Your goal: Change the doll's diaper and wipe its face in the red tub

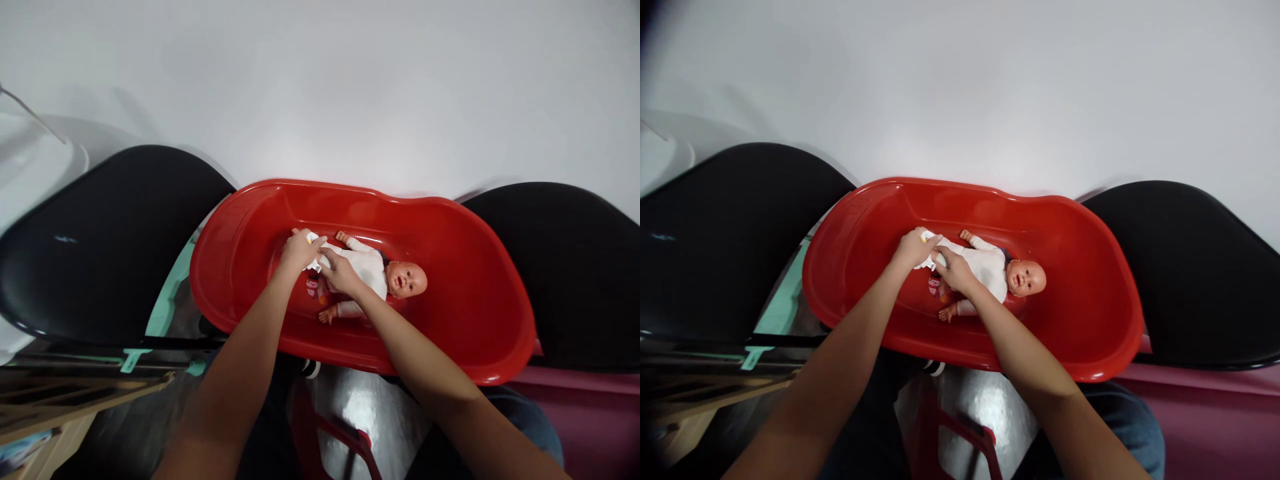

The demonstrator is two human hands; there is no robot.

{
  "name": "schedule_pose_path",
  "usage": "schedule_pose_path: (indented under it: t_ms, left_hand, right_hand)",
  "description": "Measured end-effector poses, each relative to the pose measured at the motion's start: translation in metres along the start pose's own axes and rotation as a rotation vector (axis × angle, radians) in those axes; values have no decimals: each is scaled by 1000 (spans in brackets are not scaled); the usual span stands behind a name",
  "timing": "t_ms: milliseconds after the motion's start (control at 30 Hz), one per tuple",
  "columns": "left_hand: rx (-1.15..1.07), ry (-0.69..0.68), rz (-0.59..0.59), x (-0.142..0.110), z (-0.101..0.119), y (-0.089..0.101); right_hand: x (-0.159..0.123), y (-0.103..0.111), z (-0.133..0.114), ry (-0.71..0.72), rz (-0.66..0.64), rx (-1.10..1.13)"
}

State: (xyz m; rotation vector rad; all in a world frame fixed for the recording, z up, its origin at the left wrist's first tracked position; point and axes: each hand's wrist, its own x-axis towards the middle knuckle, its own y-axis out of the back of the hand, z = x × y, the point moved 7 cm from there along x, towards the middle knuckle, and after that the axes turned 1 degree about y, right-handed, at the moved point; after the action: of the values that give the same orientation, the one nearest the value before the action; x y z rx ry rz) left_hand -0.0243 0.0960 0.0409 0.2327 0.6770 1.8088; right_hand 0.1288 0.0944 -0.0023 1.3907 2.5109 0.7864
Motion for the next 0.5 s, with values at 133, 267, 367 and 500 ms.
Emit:
schedule_pose_path:
  t_ms: [133,267,367,500]
  left_hand:
    - [-59,47,39,-1,2,1]
    - [-61,54,50,-2,4,2]
    - [-61,59,76,2,1,6]
    - [-118,126,69,11,-11,5]
  right_hand:
    - [-2,0,0,-90,13,-103]
    - [-2,5,-7,-96,47,-172]
    - [-1,6,-15,-47,55,-148]
    - [-3,4,-14,-46,67,25]
